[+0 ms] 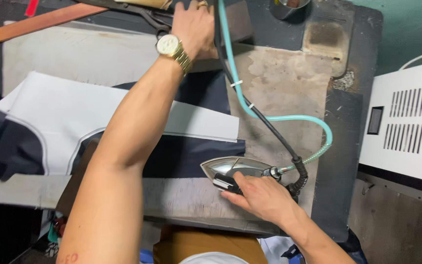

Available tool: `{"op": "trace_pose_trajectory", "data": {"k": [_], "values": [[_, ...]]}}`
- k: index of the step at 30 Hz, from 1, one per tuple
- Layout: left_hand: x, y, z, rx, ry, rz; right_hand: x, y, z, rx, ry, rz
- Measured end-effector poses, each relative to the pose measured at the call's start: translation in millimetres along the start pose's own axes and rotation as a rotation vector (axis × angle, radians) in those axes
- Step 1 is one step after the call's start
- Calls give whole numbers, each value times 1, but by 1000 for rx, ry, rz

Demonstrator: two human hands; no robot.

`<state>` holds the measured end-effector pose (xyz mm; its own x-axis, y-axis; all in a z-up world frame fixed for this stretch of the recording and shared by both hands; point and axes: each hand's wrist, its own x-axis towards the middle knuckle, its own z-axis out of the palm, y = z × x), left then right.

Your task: The person irons pieces of dark and white fabric on a workbench, using wooden blocks to press and hold sections of the material flat while applying a steam iron.

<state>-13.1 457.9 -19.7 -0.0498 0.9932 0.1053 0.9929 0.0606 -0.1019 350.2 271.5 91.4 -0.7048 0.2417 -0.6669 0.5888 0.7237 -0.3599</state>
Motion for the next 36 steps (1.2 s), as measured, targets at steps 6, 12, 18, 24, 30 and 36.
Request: {"op": "trace_pose_trajectory", "data": {"k": [6,12,18,24,30,36], "values": [[-238,26,-156,-123,-162,-618,-5,5,-1,15,-36,15],[-417,132,-132,-325,-481,-998,-7,-1,-10,19,-62,37],[-450,125,-107,-84,-418,-1004,-7,-3,-7,15,-39,76],[-399,134,-128,-221,-620,-490,-35,-2,-21,126,-1,131],[-324,185,-87,-86,-336,-44,-68,32,-1,296,94,367],[-293,239,-76,-144,-452,21,-88,94,11,412,284,658]]}}
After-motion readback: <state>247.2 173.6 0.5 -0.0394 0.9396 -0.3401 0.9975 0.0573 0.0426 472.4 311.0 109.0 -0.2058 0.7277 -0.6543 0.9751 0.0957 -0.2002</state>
